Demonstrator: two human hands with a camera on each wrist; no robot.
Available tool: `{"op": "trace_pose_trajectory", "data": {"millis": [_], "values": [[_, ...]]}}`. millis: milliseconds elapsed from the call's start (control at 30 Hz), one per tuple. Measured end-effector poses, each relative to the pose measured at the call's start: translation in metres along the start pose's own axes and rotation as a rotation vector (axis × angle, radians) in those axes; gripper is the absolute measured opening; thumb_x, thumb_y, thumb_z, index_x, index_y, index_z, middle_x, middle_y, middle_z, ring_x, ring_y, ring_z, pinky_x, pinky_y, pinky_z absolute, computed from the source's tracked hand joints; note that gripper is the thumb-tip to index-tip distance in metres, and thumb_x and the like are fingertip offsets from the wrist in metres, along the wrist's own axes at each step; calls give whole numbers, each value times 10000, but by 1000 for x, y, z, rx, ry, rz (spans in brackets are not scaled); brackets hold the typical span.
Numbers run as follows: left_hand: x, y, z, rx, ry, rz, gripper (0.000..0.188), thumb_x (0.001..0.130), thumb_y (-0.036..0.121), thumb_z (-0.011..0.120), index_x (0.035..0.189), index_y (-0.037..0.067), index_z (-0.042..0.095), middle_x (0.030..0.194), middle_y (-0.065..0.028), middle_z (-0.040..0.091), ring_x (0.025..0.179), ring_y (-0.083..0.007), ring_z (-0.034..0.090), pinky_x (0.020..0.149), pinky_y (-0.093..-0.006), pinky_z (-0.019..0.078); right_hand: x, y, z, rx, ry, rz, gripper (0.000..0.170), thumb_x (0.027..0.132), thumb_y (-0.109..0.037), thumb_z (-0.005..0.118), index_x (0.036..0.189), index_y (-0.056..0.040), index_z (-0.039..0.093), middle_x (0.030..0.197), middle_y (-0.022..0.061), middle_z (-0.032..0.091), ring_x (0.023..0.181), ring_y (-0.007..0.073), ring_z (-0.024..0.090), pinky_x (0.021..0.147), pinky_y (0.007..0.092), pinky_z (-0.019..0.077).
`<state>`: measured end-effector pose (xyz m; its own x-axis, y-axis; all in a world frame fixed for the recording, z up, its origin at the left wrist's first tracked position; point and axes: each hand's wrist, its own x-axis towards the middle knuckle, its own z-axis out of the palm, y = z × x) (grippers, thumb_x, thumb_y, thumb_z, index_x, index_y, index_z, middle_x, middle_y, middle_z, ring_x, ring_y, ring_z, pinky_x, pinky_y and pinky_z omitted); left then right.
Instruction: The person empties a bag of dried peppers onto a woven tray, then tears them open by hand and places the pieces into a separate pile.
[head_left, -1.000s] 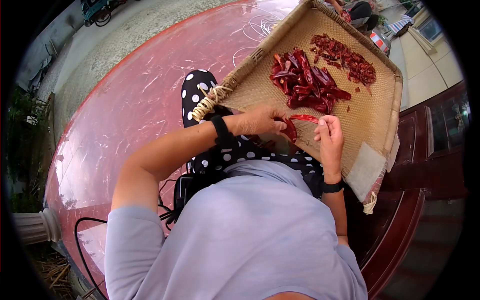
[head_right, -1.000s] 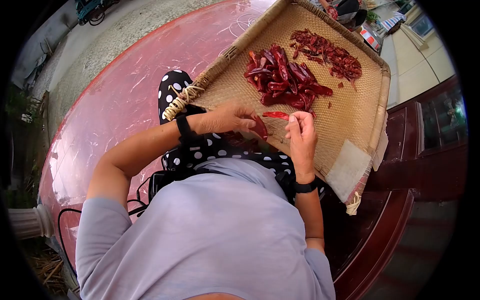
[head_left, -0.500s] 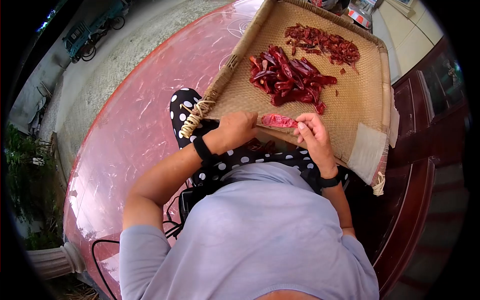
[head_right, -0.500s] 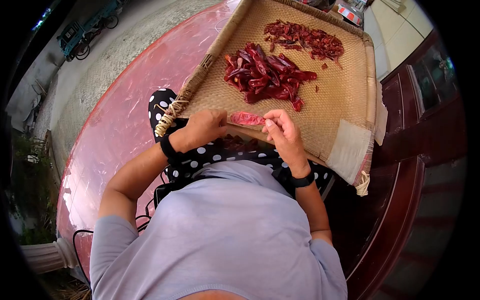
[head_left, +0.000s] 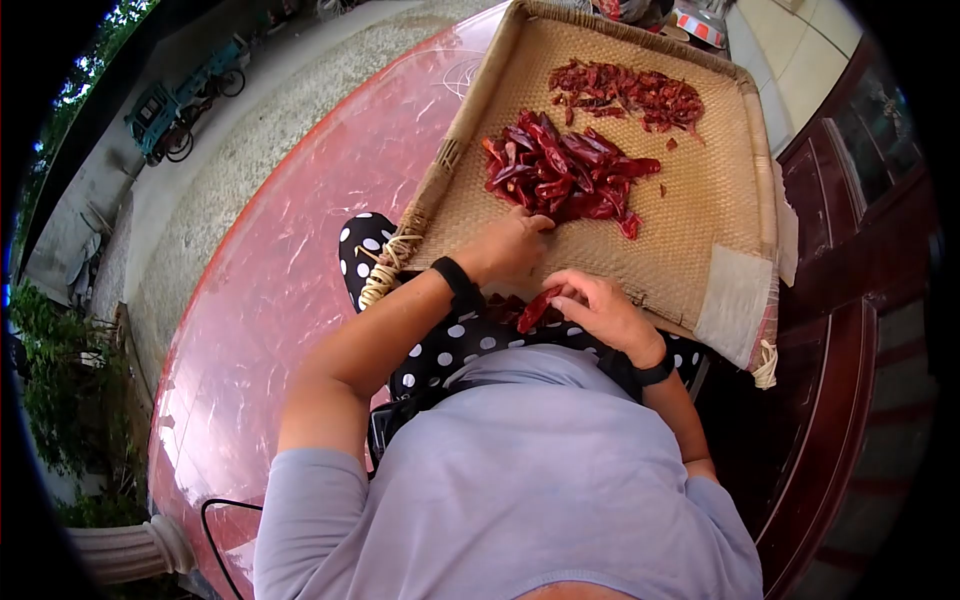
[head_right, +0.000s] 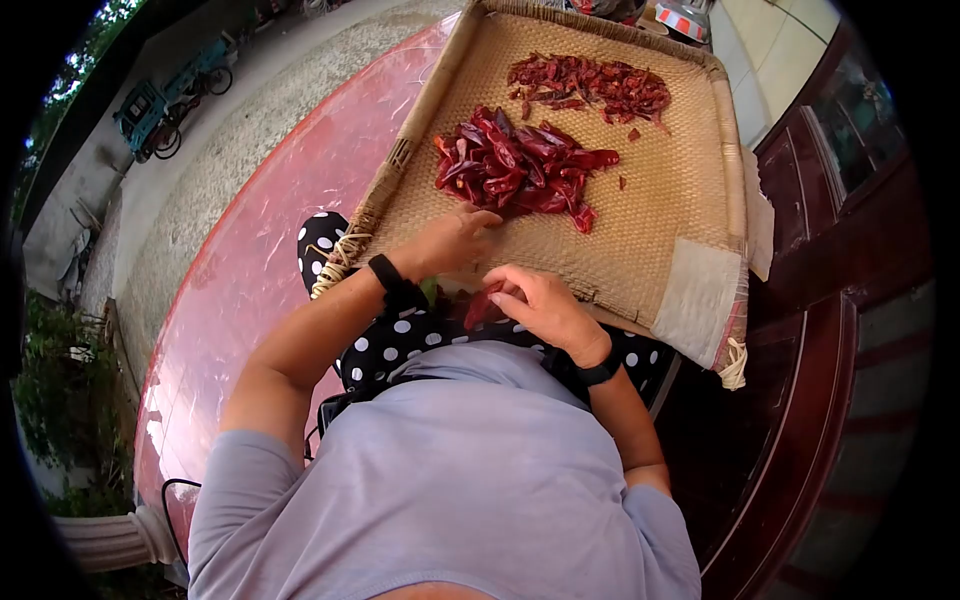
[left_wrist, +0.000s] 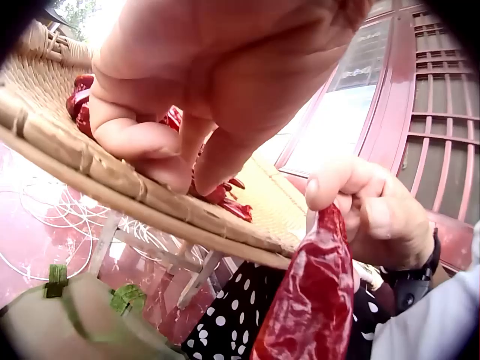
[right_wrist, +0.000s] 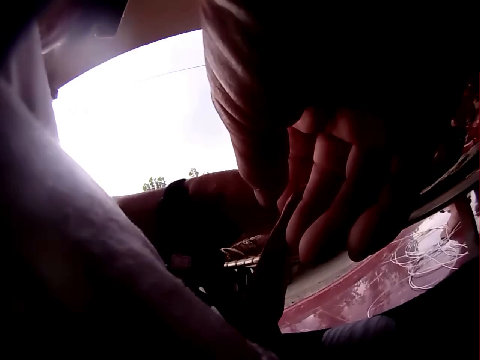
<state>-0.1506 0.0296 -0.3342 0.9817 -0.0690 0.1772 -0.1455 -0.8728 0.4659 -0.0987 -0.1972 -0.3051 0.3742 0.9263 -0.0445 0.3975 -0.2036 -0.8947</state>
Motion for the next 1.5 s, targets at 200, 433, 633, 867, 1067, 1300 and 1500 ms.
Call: {"op": "trace_pose_trajectory", "data": {"millis": [200, 433, 633, 867, 1067, 1300, 1500], "values": [[-1, 3, 12, -246, 199, -195, 280, 873, 154, 654, 1126, 42, 695, 1037, -148, 610, 940, -283, 627, 852, -385, 520, -5, -3, 2, -107, 28, -146, 209, 906, -99, 631, 1103, -36, 661, 884, 104, 694, 762, 201, 668, 706, 318, 531], [-27, 24, -27, -431, 171, -229, 141, 912, 111, 637, 1003, 10, 678, 872, -67, 608, 726, -130, 606, 658, -284, 503, 1, 0, 12, -360, 272, -357, 128, 874, -99, 659, 1000, -86, 675, 884, 102, 688, 804, 303, 672, 698, 380, 537], [-36, 31, -27, -617, 117, -342, 90, 886, 48, 632, 969, 25, 656, 813, -14, 606, 695, -74, 568, 599, -245, 473, 4, 2, 9, -698, 111, -454, 105, 866, -138, 679, 968, -121, 668, 891, 79, 674, 784, 293, 668, 668, 388, 534], [-42, 22, -13, -781, 99, -186, 147, 815, -76, 562, 896, 32, 621, 808, 22, 588, 716, -63, 545, 596, -221, 434, 11, -3, 12, -339, 573, -232, 342, 849, -104, 712, 1177, -85, 615, 983, 115, 665, 994, 309, 645, 854, 390, 522], [-39, 23, -25, -985, -102, -192, 122, 817, -65, 565, 849, 50, 590, 787, 29, 583, 749, -61, 560, 619, -214, 438, 15, 9, 5, -403, 383, -301, 358, 857, -153, 715, 1191, -62, 623, 980, 161, 681, 943, 329, 655, 832, 420, 511], [-18, -27, -21, -190, 293, -240, 239, 786, 18, 604, 1021, 15, 646, 905, -137, 646, 892, -271, 637, 795, -362, 510, 6, -5, 9, -351, 275, -328, 278, 839, -167, 720, 1104, -103, 666, 959, 110, 687, 831, 314, 669, 704, 387, 539], [3, -34, -12, -115, 243, -413, 374, 818, 94, 616, 1192, 108, 616, 1121, -224, 552, 993, -398, 602, 890, -459, 494, 7, -14, 18, -548, 151, -400, 245, 825, -182, 734, 1053, -106, 691, 932, 89, 654, 831, 301, 667, 721, 375, 542]]}}
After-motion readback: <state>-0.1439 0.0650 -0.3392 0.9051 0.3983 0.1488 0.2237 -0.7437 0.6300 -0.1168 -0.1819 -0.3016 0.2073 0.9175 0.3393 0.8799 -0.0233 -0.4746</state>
